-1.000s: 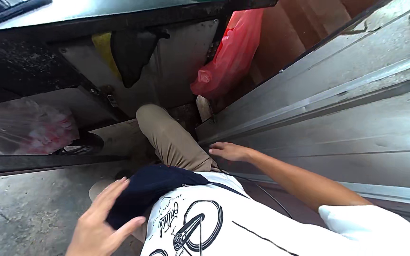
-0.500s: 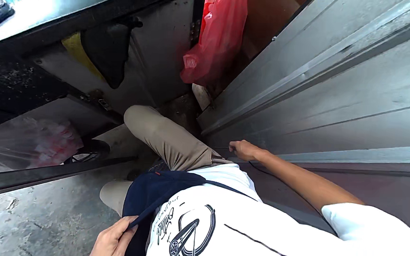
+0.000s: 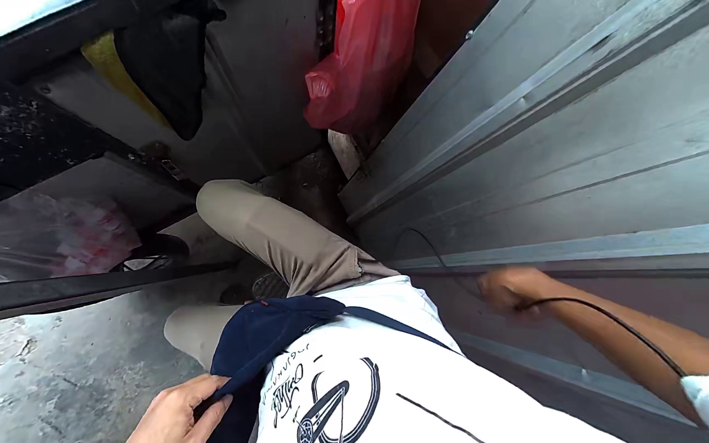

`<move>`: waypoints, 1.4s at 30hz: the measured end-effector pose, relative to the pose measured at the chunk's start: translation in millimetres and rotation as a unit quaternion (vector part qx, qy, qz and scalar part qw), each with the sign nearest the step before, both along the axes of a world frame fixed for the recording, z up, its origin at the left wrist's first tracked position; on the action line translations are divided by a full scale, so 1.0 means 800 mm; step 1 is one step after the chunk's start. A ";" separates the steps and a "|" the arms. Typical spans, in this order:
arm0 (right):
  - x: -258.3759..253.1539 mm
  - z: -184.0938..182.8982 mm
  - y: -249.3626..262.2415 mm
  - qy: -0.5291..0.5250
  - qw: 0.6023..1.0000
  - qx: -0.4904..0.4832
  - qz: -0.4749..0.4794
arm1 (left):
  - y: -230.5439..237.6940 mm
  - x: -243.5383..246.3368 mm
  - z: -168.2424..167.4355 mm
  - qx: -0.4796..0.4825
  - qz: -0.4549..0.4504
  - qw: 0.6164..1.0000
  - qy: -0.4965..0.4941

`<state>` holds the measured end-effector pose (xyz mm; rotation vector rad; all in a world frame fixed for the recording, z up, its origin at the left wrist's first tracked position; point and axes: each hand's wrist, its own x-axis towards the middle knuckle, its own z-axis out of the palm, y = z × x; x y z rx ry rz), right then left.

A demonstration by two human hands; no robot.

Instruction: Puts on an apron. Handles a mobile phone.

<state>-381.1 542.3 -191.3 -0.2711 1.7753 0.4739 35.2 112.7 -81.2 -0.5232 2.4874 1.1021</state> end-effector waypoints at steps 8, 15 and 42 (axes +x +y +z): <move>0.067 0.089 -0.038 -0.248 0.961 -0.070 -0.096 | -0.037 -0.060 -0.008 0.033 -0.037 0.989 0.139; -0.063 0.063 -0.115 -0.003 0.952 -0.304 0.023 | -0.031 -0.230 0.009 -0.006 -0.154 0.978 0.137; -0.192 0.241 -0.710 0.294 0.594 -0.731 0.160 | -0.489 -0.302 0.152 -0.280 0.275 0.918 0.056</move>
